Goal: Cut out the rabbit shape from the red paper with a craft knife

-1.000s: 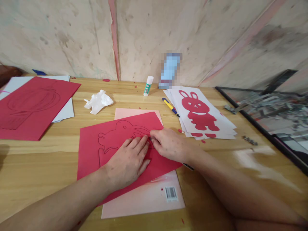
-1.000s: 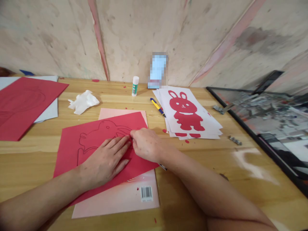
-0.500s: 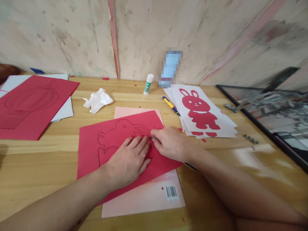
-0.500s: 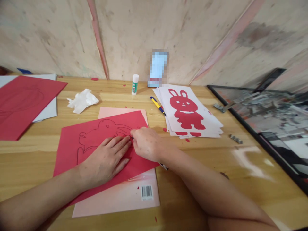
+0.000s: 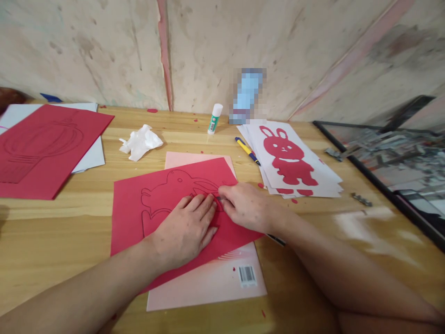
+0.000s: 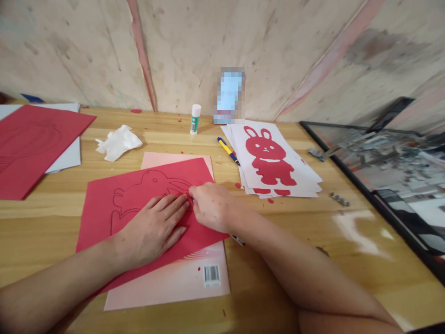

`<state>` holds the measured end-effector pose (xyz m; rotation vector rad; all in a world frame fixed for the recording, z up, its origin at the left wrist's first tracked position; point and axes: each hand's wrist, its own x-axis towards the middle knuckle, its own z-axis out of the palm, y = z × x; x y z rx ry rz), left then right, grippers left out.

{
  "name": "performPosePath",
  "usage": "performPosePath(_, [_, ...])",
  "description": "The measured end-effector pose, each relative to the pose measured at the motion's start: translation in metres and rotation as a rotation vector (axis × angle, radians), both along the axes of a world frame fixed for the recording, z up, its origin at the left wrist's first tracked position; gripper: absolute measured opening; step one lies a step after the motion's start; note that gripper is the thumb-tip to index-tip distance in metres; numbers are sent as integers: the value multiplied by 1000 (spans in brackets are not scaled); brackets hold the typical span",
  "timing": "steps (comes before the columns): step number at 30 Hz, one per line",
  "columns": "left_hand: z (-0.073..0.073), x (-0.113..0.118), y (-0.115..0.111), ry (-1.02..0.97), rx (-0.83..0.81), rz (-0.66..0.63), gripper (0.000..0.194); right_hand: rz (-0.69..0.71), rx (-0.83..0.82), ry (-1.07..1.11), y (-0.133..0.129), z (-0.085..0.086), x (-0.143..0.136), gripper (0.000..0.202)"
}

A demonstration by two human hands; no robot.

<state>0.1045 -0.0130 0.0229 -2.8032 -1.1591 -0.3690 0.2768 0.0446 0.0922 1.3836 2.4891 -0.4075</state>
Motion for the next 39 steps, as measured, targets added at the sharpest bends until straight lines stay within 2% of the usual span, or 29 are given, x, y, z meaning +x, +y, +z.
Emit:
performPosePath(7, [-1,-2,0,-12,17,-9,45,1,-9,11,2,-2,1,21])
performPosePath(39, [2,0,1,-9,-2,-24,41,-39,-54,-38,-5,9,-2,22])
